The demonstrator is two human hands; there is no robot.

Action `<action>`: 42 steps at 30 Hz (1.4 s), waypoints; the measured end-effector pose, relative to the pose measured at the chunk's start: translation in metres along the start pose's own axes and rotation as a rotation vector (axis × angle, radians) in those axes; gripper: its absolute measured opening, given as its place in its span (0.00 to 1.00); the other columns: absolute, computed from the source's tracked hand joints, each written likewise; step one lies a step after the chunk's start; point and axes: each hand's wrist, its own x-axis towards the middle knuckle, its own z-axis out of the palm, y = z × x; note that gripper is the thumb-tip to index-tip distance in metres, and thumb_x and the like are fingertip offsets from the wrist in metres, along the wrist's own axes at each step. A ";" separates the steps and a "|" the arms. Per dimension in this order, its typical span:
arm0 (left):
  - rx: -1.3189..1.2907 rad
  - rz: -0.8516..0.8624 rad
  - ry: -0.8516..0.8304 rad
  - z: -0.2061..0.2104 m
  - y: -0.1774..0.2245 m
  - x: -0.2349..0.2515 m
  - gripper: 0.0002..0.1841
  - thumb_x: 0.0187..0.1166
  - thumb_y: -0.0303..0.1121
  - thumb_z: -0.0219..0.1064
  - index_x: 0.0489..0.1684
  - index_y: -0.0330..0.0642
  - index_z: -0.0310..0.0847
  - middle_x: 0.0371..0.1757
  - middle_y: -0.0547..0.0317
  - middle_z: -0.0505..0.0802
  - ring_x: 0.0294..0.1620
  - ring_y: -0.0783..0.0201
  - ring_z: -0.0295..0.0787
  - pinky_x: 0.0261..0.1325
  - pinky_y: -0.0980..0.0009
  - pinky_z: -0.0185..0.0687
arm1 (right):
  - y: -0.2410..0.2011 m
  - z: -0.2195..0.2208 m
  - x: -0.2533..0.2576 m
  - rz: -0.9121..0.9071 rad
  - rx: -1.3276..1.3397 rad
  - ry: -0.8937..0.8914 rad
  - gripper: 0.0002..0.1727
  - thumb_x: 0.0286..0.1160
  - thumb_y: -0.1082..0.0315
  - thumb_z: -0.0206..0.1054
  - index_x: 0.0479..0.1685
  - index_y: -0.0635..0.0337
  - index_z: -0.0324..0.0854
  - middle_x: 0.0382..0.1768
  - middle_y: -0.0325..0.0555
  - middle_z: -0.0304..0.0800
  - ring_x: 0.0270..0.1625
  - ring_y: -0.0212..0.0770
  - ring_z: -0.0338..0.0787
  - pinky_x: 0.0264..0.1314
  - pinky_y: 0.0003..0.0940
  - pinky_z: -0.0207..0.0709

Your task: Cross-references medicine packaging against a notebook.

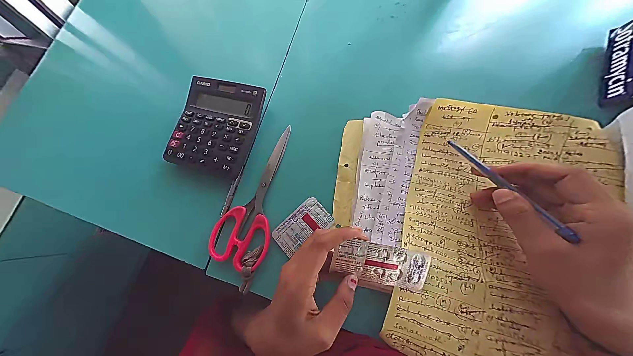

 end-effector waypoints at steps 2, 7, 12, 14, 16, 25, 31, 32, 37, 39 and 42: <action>-0.005 -0.004 -0.001 0.000 0.000 0.000 0.22 0.80 0.18 0.60 0.74 0.26 0.68 0.72 0.47 0.83 0.68 0.70 0.85 0.64 0.76 0.88 | 0.000 0.000 0.000 0.005 0.001 0.002 0.21 0.84 0.60 0.58 0.68 0.63 0.77 0.55 0.42 0.89 0.49 0.20 0.89 0.52 0.18 0.84; 0.004 0.012 -0.008 -0.002 -0.001 0.000 0.18 0.86 0.23 0.53 0.71 0.24 0.69 0.71 0.46 0.85 0.71 0.69 0.83 0.69 0.75 0.83 | -0.003 0.000 -0.001 0.035 -0.005 -0.006 0.21 0.84 0.58 0.58 0.68 0.62 0.76 0.56 0.41 0.89 0.50 0.20 0.89 0.52 0.19 0.84; -0.001 0.023 -0.015 -0.003 -0.001 0.001 0.18 0.88 0.24 0.48 0.71 0.22 0.69 0.71 0.44 0.85 0.72 0.67 0.83 0.71 0.75 0.82 | -0.001 0.000 0.000 0.029 -0.003 -0.009 0.22 0.84 0.58 0.58 0.68 0.63 0.77 0.55 0.42 0.89 0.49 0.19 0.89 0.52 0.18 0.83; 0.006 0.026 -0.020 -0.004 -0.001 0.001 0.18 0.88 0.24 0.48 0.71 0.23 0.69 0.71 0.44 0.85 0.71 0.67 0.83 0.70 0.75 0.83 | -0.001 0.000 0.000 0.028 0.006 -0.009 0.22 0.84 0.58 0.58 0.69 0.64 0.76 0.56 0.43 0.89 0.48 0.20 0.89 0.51 0.19 0.83; 0.010 0.031 -0.027 -0.004 -0.001 0.001 0.18 0.88 0.24 0.47 0.71 0.23 0.70 0.71 0.43 0.85 0.72 0.66 0.83 0.69 0.75 0.82 | 0.000 0.000 0.000 0.032 0.014 -0.011 0.22 0.84 0.59 0.58 0.69 0.63 0.76 0.56 0.43 0.89 0.47 0.21 0.89 0.50 0.19 0.84; -0.019 0.020 -0.014 -0.003 -0.001 0.001 0.17 0.88 0.23 0.47 0.70 0.23 0.69 0.70 0.44 0.85 0.71 0.66 0.84 0.69 0.74 0.83 | -0.002 -0.001 0.000 0.042 0.004 -0.011 0.22 0.84 0.58 0.58 0.69 0.63 0.76 0.56 0.43 0.89 0.50 0.21 0.89 0.53 0.19 0.83; -0.018 0.027 0.000 -0.002 -0.003 0.000 0.17 0.88 0.24 0.50 0.69 0.24 0.70 0.70 0.45 0.85 0.70 0.68 0.84 0.68 0.75 0.84 | -0.001 0.000 0.000 0.027 0.017 -0.006 0.22 0.84 0.59 0.58 0.68 0.64 0.76 0.54 0.42 0.89 0.47 0.20 0.89 0.50 0.18 0.83; -0.017 0.026 0.002 -0.002 -0.003 0.000 0.16 0.88 0.24 0.50 0.69 0.25 0.70 0.70 0.46 0.85 0.70 0.68 0.85 0.67 0.76 0.84 | -0.002 -0.001 0.000 0.027 0.013 -0.005 0.21 0.84 0.59 0.58 0.68 0.64 0.76 0.54 0.41 0.89 0.47 0.19 0.89 0.50 0.18 0.83; -0.014 0.016 0.004 -0.001 -0.002 0.000 0.16 0.87 0.24 0.52 0.69 0.26 0.70 0.70 0.47 0.86 0.68 0.70 0.86 0.66 0.76 0.86 | -0.002 0.000 0.000 0.008 0.027 0.007 0.21 0.84 0.60 0.59 0.68 0.65 0.77 0.54 0.41 0.89 0.48 0.19 0.88 0.51 0.18 0.84; -0.013 0.016 0.009 -0.001 -0.002 0.000 0.16 0.88 0.24 0.52 0.69 0.26 0.70 0.70 0.49 0.86 0.68 0.71 0.86 0.65 0.77 0.86 | -0.001 0.000 0.000 0.002 0.024 0.005 0.21 0.84 0.60 0.59 0.67 0.64 0.77 0.56 0.41 0.89 0.49 0.20 0.89 0.52 0.19 0.84; -0.003 0.024 0.012 -0.001 -0.004 0.000 0.16 0.88 0.25 0.53 0.69 0.28 0.71 0.69 0.50 0.87 0.66 0.73 0.86 0.63 0.79 0.86 | -0.002 0.000 0.000 0.000 0.006 0.005 0.21 0.84 0.59 0.59 0.68 0.62 0.78 0.56 0.41 0.89 0.50 0.21 0.90 0.53 0.20 0.84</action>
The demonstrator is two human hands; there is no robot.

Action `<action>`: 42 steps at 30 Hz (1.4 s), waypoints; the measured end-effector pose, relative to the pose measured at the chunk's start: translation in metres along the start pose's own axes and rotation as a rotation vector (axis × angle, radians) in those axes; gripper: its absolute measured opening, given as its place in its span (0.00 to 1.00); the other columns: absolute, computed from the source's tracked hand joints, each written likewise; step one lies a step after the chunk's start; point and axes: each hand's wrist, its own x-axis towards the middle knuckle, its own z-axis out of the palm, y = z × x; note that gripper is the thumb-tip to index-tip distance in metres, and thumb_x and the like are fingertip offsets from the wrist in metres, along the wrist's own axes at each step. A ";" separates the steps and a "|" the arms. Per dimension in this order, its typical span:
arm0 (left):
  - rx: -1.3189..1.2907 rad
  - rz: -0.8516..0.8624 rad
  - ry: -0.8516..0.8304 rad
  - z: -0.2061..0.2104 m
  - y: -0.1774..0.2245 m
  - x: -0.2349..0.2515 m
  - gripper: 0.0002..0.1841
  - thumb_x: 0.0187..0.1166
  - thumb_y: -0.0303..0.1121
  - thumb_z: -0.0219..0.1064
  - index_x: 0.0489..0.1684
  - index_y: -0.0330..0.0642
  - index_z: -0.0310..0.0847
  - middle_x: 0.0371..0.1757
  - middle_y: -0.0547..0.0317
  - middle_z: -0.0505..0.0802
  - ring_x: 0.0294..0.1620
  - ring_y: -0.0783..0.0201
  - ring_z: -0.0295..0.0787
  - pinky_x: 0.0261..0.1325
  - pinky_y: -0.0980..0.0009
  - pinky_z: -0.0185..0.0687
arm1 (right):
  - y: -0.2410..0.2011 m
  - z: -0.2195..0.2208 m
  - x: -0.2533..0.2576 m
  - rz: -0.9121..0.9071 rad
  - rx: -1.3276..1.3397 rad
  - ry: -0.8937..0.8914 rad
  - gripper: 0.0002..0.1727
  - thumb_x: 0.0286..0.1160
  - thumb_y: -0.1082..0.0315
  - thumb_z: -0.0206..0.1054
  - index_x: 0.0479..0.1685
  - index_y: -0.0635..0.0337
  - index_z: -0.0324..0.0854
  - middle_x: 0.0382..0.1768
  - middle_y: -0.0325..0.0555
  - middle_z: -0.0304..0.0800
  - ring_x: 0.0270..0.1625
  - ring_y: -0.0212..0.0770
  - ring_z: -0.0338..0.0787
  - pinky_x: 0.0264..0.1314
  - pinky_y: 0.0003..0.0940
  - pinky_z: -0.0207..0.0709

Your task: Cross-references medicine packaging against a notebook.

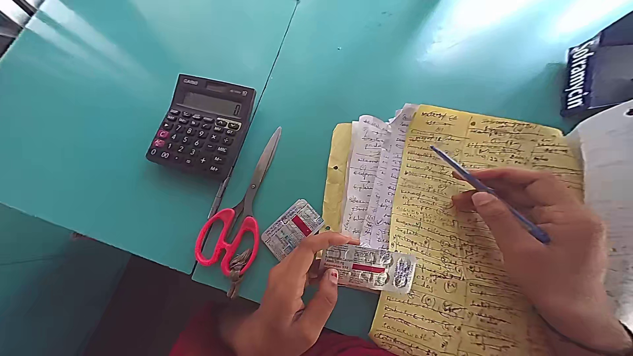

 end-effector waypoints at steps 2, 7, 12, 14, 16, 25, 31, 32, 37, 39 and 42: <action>0.002 -0.001 0.005 0.001 0.000 0.000 0.16 0.88 0.27 0.54 0.69 0.31 0.71 0.70 0.53 0.87 0.67 0.73 0.86 0.63 0.79 0.86 | 0.000 0.000 0.000 -0.006 0.000 0.007 0.20 0.84 0.59 0.59 0.67 0.62 0.78 0.56 0.40 0.90 0.49 0.21 0.90 0.52 0.20 0.85; 0.037 -0.023 0.014 0.002 0.001 -0.001 0.16 0.87 0.28 0.55 0.70 0.38 0.72 0.70 0.60 0.88 0.67 0.74 0.86 0.60 0.81 0.87 | -0.001 0.001 0.000 -0.011 0.018 0.014 0.18 0.83 0.62 0.60 0.65 0.60 0.79 0.53 0.36 0.91 0.48 0.19 0.89 0.50 0.17 0.84; 0.041 -0.066 0.012 0.003 0.005 -0.001 0.16 0.87 0.27 0.55 0.70 0.42 0.73 0.72 0.64 0.88 0.67 0.76 0.86 0.61 0.82 0.86 | -0.001 0.001 -0.001 -0.007 0.039 0.027 0.17 0.82 0.63 0.60 0.64 0.58 0.80 0.51 0.33 0.92 0.48 0.18 0.90 0.50 0.15 0.84; 0.046 -0.069 0.015 0.003 0.006 -0.001 0.16 0.86 0.26 0.55 0.70 0.43 0.73 0.71 0.64 0.88 0.67 0.75 0.86 0.62 0.81 0.87 | 0.001 0.000 -0.001 -0.039 0.075 0.033 0.17 0.82 0.63 0.60 0.64 0.60 0.81 0.53 0.35 0.92 0.51 0.20 0.90 0.53 0.17 0.85; 0.045 -0.075 0.015 0.003 0.006 -0.001 0.16 0.87 0.26 0.56 0.71 0.43 0.73 0.72 0.64 0.88 0.68 0.75 0.86 0.62 0.80 0.87 | 0.001 -0.001 -0.002 -0.059 0.097 0.052 0.17 0.82 0.62 0.60 0.63 0.60 0.82 0.53 0.34 0.92 0.53 0.22 0.90 0.55 0.19 0.85; 0.058 -0.082 -0.019 0.001 0.007 -0.001 0.15 0.89 0.29 0.55 0.71 0.46 0.72 0.72 0.67 0.87 0.69 0.77 0.85 0.63 0.82 0.85 | 0.000 0.000 -0.002 -0.078 0.139 0.187 0.12 0.77 0.65 0.66 0.53 0.59 0.84 0.47 0.30 0.93 0.48 0.21 0.91 0.51 0.17 0.87; 0.075 -0.094 -0.023 0.001 0.009 -0.001 0.15 0.88 0.29 0.55 0.71 0.45 0.72 0.72 0.67 0.87 0.67 0.80 0.85 0.63 0.84 0.84 | 0.001 0.002 -0.001 -0.004 0.124 0.164 0.13 0.78 0.64 0.65 0.55 0.58 0.80 0.47 0.30 0.91 0.46 0.19 0.90 0.47 0.14 0.85; 0.071 -0.095 -0.023 0.001 0.009 -0.001 0.15 0.89 0.29 0.55 0.71 0.45 0.72 0.72 0.68 0.87 0.67 0.79 0.85 0.63 0.83 0.84 | 0.001 0.002 -0.001 0.006 0.123 0.153 0.13 0.78 0.64 0.65 0.56 0.59 0.80 0.47 0.31 0.91 0.46 0.19 0.90 0.47 0.14 0.85; 0.066 -0.085 -0.026 0.001 0.007 -0.001 0.15 0.89 0.31 0.55 0.72 0.47 0.72 0.73 0.69 0.87 0.68 0.79 0.85 0.64 0.83 0.84 | 0.001 0.002 0.000 0.013 0.120 0.121 0.13 0.79 0.64 0.64 0.57 0.59 0.80 0.48 0.32 0.91 0.47 0.19 0.91 0.48 0.15 0.86; 0.064 -0.084 -0.023 0.001 0.007 -0.001 0.15 0.89 0.31 0.55 0.71 0.47 0.73 0.73 0.69 0.87 0.69 0.78 0.85 0.65 0.82 0.84 | 0.002 0.002 0.000 0.009 0.125 0.113 0.13 0.80 0.64 0.64 0.57 0.59 0.80 0.48 0.32 0.91 0.47 0.19 0.90 0.48 0.15 0.86; 0.072 -0.086 -0.025 0.001 0.008 -0.001 0.15 0.89 0.30 0.55 0.71 0.46 0.73 0.72 0.68 0.87 0.69 0.78 0.85 0.65 0.82 0.84 | 0.001 0.002 0.000 0.005 0.122 0.112 0.13 0.80 0.64 0.64 0.57 0.59 0.80 0.48 0.32 0.91 0.47 0.19 0.90 0.48 0.15 0.85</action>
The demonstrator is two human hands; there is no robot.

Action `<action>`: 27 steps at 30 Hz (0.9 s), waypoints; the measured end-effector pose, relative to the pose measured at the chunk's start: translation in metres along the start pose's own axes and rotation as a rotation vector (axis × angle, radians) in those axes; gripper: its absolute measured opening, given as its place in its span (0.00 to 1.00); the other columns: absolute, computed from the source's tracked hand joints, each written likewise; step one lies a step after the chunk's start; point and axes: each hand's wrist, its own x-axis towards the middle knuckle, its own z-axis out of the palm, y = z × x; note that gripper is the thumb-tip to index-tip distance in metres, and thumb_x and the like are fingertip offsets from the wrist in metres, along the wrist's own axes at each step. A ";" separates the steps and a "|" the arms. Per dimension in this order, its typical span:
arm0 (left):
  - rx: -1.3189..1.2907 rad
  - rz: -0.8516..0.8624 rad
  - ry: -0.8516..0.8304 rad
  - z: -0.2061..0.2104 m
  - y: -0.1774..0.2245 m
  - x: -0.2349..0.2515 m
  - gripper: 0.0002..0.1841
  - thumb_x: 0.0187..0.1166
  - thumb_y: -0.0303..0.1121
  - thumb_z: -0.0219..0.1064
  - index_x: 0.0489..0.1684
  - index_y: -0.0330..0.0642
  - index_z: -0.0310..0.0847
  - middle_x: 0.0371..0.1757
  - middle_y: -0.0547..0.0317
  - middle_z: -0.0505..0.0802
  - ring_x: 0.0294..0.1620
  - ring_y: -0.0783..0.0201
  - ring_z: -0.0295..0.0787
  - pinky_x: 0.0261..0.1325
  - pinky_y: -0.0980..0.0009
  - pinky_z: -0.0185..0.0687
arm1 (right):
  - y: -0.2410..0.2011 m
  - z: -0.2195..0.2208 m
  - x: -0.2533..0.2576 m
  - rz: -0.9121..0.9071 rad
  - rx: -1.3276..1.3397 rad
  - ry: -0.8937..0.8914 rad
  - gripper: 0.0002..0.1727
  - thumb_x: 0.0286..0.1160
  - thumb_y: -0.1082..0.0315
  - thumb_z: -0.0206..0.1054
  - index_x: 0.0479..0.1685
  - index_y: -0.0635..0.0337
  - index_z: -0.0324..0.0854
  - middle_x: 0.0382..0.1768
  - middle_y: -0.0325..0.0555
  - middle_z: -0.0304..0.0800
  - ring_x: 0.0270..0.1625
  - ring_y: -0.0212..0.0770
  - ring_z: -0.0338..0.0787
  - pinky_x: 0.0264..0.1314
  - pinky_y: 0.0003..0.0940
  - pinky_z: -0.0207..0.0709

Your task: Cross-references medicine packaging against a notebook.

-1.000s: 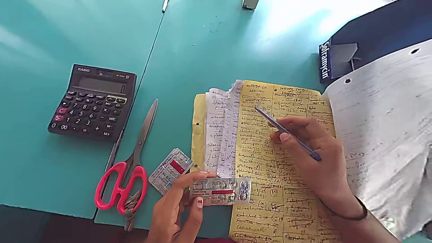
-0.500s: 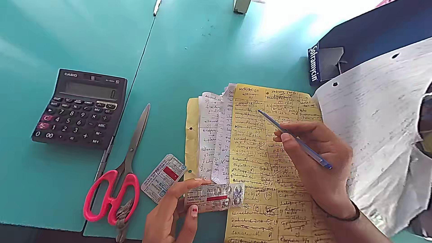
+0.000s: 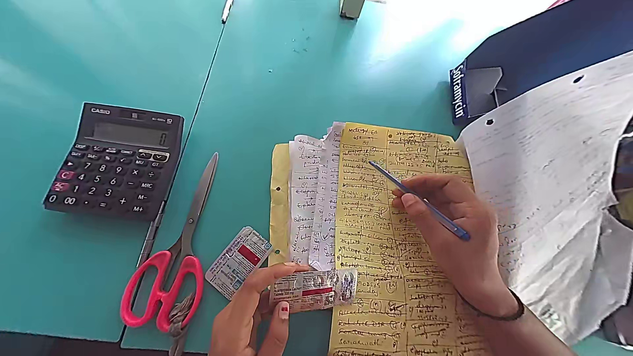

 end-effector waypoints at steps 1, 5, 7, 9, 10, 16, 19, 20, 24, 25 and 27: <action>0.002 -0.001 -0.001 0.000 0.000 0.000 0.15 0.89 0.30 0.55 0.71 0.46 0.73 0.72 0.68 0.87 0.69 0.78 0.85 0.65 0.82 0.84 | 0.000 0.000 0.000 0.000 -0.001 -0.004 0.13 0.80 0.64 0.64 0.57 0.59 0.80 0.48 0.32 0.91 0.47 0.19 0.90 0.48 0.15 0.86; 0.001 -0.006 -0.005 0.000 0.000 0.000 0.15 0.89 0.30 0.55 0.72 0.48 0.73 0.73 0.70 0.87 0.68 0.79 0.85 0.65 0.82 0.84 | 0.000 0.000 0.000 0.005 -0.009 -0.007 0.13 0.80 0.64 0.63 0.57 0.59 0.80 0.48 0.32 0.91 0.47 0.20 0.90 0.48 0.15 0.85; 0.000 -0.006 -0.002 0.000 0.001 0.000 0.16 0.89 0.30 0.55 0.72 0.48 0.73 0.73 0.70 0.87 0.68 0.79 0.85 0.64 0.82 0.85 | 0.000 0.000 0.000 0.008 -0.003 -0.006 0.13 0.81 0.64 0.63 0.58 0.59 0.80 0.48 0.32 0.91 0.47 0.20 0.90 0.48 0.15 0.86; 0.003 -0.002 0.000 0.001 0.001 0.000 0.15 0.89 0.30 0.55 0.71 0.47 0.73 0.72 0.70 0.87 0.68 0.78 0.85 0.64 0.82 0.85 | -0.001 0.000 0.000 0.012 0.000 -0.005 0.13 0.81 0.64 0.63 0.58 0.59 0.80 0.48 0.32 0.91 0.47 0.20 0.91 0.48 0.15 0.86; 0.003 0.000 -0.001 0.000 0.000 0.000 0.15 0.89 0.30 0.55 0.71 0.47 0.73 0.72 0.69 0.87 0.68 0.78 0.85 0.65 0.82 0.85 | -0.001 -0.001 0.000 0.014 -0.002 -0.008 0.13 0.81 0.64 0.63 0.58 0.58 0.80 0.48 0.32 0.91 0.47 0.19 0.90 0.48 0.15 0.85; -0.010 -0.005 -0.004 0.000 0.001 0.000 0.15 0.89 0.29 0.55 0.71 0.45 0.73 0.72 0.67 0.87 0.69 0.77 0.85 0.64 0.82 0.84 | -0.001 0.000 0.000 0.020 -0.017 -0.005 0.13 0.80 0.63 0.63 0.57 0.57 0.80 0.48 0.30 0.90 0.47 0.19 0.90 0.48 0.14 0.85; -0.007 -0.004 -0.005 0.000 0.000 0.000 0.15 0.89 0.29 0.55 0.71 0.46 0.72 0.73 0.67 0.87 0.68 0.78 0.85 0.64 0.82 0.84 | -0.001 0.000 0.000 0.019 -0.012 -0.004 0.13 0.80 0.63 0.63 0.57 0.57 0.81 0.48 0.31 0.91 0.47 0.19 0.90 0.47 0.14 0.85; -0.005 -0.004 -0.003 0.000 0.000 0.000 0.15 0.89 0.29 0.55 0.71 0.45 0.72 0.73 0.67 0.87 0.68 0.78 0.85 0.64 0.82 0.84 | -0.001 0.000 0.000 0.020 -0.015 -0.007 0.13 0.81 0.63 0.63 0.57 0.57 0.80 0.48 0.31 0.91 0.47 0.19 0.90 0.47 0.14 0.85; -0.002 -0.004 -0.002 0.001 0.001 -0.001 0.15 0.89 0.29 0.55 0.71 0.45 0.73 0.72 0.67 0.87 0.68 0.78 0.85 0.64 0.82 0.85 | -0.001 0.000 0.000 0.022 -0.016 -0.016 0.13 0.81 0.63 0.63 0.58 0.57 0.80 0.49 0.31 0.91 0.47 0.19 0.90 0.48 0.14 0.85; -0.003 -0.003 -0.003 0.001 0.001 -0.001 0.15 0.89 0.29 0.55 0.71 0.45 0.73 0.73 0.67 0.87 0.68 0.78 0.85 0.64 0.82 0.84 | -0.001 0.000 0.000 0.020 -0.016 -0.015 0.13 0.81 0.63 0.63 0.58 0.57 0.80 0.49 0.31 0.91 0.47 0.19 0.90 0.48 0.14 0.85; -0.004 -0.005 -0.006 0.001 0.001 -0.001 0.15 0.89 0.29 0.55 0.71 0.45 0.73 0.73 0.67 0.87 0.69 0.78 0.85 0.65 0.82 0.84 | -0.001 0.000 0.000 0.018 -0.018 -0.016 0.13 0.81 0.64 0.63 0.58 0.57 0.81 0.49 0.31 0.91 0.47 0.19 0.90 0.48 0.14 0.85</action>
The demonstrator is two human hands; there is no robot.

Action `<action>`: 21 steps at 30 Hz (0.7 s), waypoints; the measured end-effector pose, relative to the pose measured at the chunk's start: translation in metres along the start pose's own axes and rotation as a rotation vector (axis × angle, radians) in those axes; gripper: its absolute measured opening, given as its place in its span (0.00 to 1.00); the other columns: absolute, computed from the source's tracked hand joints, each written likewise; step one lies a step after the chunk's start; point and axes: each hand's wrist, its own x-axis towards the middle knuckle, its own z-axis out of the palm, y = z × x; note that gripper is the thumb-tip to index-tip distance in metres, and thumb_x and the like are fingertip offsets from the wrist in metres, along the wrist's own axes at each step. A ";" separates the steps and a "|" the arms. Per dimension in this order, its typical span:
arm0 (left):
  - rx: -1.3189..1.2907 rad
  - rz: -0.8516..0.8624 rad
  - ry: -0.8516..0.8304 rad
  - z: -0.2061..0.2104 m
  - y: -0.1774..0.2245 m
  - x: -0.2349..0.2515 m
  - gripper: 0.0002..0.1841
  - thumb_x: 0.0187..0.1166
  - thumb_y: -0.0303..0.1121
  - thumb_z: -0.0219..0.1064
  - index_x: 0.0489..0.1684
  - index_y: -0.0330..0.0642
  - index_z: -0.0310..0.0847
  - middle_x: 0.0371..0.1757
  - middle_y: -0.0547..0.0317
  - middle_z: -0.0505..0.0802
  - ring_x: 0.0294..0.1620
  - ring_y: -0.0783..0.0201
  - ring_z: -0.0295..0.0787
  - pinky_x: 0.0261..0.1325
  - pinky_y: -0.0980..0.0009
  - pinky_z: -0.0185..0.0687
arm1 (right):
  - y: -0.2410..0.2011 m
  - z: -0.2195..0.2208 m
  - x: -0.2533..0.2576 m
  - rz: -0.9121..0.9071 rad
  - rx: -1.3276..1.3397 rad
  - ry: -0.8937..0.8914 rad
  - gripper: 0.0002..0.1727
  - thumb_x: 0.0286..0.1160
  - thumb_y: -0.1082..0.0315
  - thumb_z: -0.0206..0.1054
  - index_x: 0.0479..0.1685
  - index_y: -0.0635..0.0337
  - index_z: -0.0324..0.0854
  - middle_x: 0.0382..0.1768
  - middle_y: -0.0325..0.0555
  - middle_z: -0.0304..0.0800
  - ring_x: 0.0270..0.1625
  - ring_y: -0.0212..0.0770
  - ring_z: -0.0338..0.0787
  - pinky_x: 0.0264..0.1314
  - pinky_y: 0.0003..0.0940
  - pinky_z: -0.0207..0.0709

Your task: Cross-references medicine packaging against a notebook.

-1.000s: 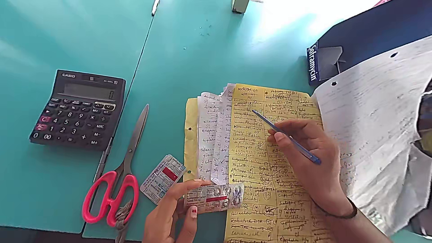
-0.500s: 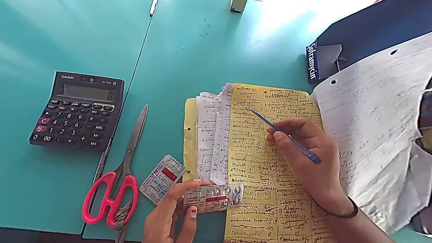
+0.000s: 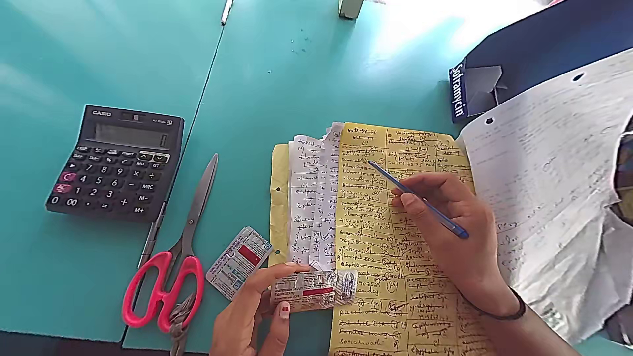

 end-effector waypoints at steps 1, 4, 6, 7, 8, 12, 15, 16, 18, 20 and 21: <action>0.002 -0.003 0.000 0.000 0.000 0.000 0.15 0.89 0.29 0.55 0.71 0.45 0.72 0.72 0.67 0.87 0.69 0.78 0.85 0.64 0.82 0.85 | 0.000 0.000 0.000 -0.001 -0.003 -0.001 0.13 0.81 0.64 0.63 0.58 0.58 0.81 0.49 0.31 0.91 0.47 0.19 0.90 0.48 0.14 0.85; -0.005 -0.002 -0.001 0.000 0.000 0.000 0.15 0.89 0.28 0.55 0.71 0.44 0.72 0.72 0.66 0.87 0.69 0.78 0.85 0.64 0.82 0.84 | 0.000 0.000 0.000 -0.006 -0.012 -0.003 0.13 0.81 0.64 0.62 0.58 0.58 0.80 0.49 0.32 0.91 0.47 0.19 0.90 0.49 0.14 0.85; -0.008 0.001 -0.004 0.000 -0.001 0.000 0.15 0.89 0.29 0.55 0.71 0.45 0.72 0.72 0.66 0.87 0.69 0.77 0.85 0.65 0.82 0.84 | 0.000 0.000 0.000 -0.012 -0.016 -0.002 0.13 0.81 0.64 0.63 0.58 0.58 0.81 0.49 0.32 0.91 0.47 0.18 0.90 0.49 0.14 0.85; -0.007 0.000 -0.002 0.000 0.000 0.000 0.15 0.89 0.28 0.55 0.71 0.45 0.72 0.72 0.66 0.87 0.68 0.77 0.85 0.65 0.81 0.84 | 0.000 0.000 0.000 -0.013 -0.021 -0.004 0.13 0.81 0.64 0.63 0.58 0.59 0.81 0.49 0.32 0.91 0.47 0.18 0.90 0.48 0.13 0.84; -0.004 -0.004 -0.001 0.000 0.000 0.000 0.15 0.89 0.28 0.55 0.71 0.45 0.72 0.72 0.67 0.87 0.68 0.78 0.85 0.64 0.82 0.85 | 0.000 0.000 0.001 -0.013 -0.027 -0.003 0.13 0.81 0.64 0.63 0.58 0.59 0.81 0.49 0.32 0.91 0.47 0.18 0.89 0.48 0.13 0.84; 0.007 -0.004 0.003 0.000 0.001 0.000 0.15 0.88 0.28 0.55 0.71 0.44 0.72 0.72 0.66 0.87 0.66 0.79 0.86 0.62 0.83 0.85 | 0.001 0.000 0.001 -0.036 -0.044 -0.012 0.13 0.81 0.63 0.63 0.58 0.58 0.82 0.50 0.33 0.91 0.47 0.18 0.89 0.48 0.13 0.84; 0.003 -0.003 -0.003 0.000 0.000 0.000 0.16 0.88 0.28 0.55 0.71 0.44 0.72 0.72 0.66 0.87 0.67 0.78 0.86 0.62 0.83 0.85 | 0.001 -0.001 0.001 -0.048 -0.056 -0.017 0.14 0.81 0.64 0.63 0.59 0.59 0.82 0.50 0.34 0.91 0.47 0.18 0.89 0.48 0.13 0.83; 0.001 -0.001 -0.003 0.000 0.000 0.000 0.16 0.88 0.28 0.55 0.71 0.44 0.72 0.72 0.66 0.87 0.67 0.78 0.86 0.63 0.82 0.85 | 0.002 -0.001 0.001 -0.051 -0.064 -0.018 0.14 0.81 0.64 0.64 0.59 0.59 0.83 0.50 0.35 0.91 0.46 0.18 0.89 0.48 0.12 0.83; 0.001 0.003 0.000 0.000 -0.001 0.000 0.16 0.89 0.28 0.55 0.71 0.44 0.73 0.72 0.65 0.87 0.68 0.77 0.85 0.65 0.82 0.84 | 0.002 0.000 0.000 -0.052 -0.087 -0.019 0.14 0.81 0.63 0.64 0.58 0.58 0.83 0.49 0.34 0.91 0.46 0.17 0.88 0.48 0.12 0.82; 0.001 0.003 0.001 0.000 -0.001 0.000 0.15 0.89 0.28 0.55 0.71 0.43 0.72 0.72 0.65 0.87 0.68 0.77 0.85 0.65 0.82 0.84 | 0.003 0.001 -0.001 -0.069 -0.105 -0.024 0.14 0.82 0.62 0.63 0.58 0.59 0.83 0.49 0.34 0.91 0.48 0.17 0.89 0.50 0.12 0.82; -0.002 0.004 0.003 0.000 -0.001 0.000 0.15 0.89 0.28 0.55 0.71 0.43 0.72 0.72 0.65 0.87 0.68 0.77 0.85 0.64 0.82 0.84 | 0.003 0.001 -0.001 -0.081 -0.119 -0.026 0.14 0.82 0.62 0.64 0.58 0.59 0.83 0.49 0.35 0.91 0.48 0.17 0.89 0.51 0.12 0.82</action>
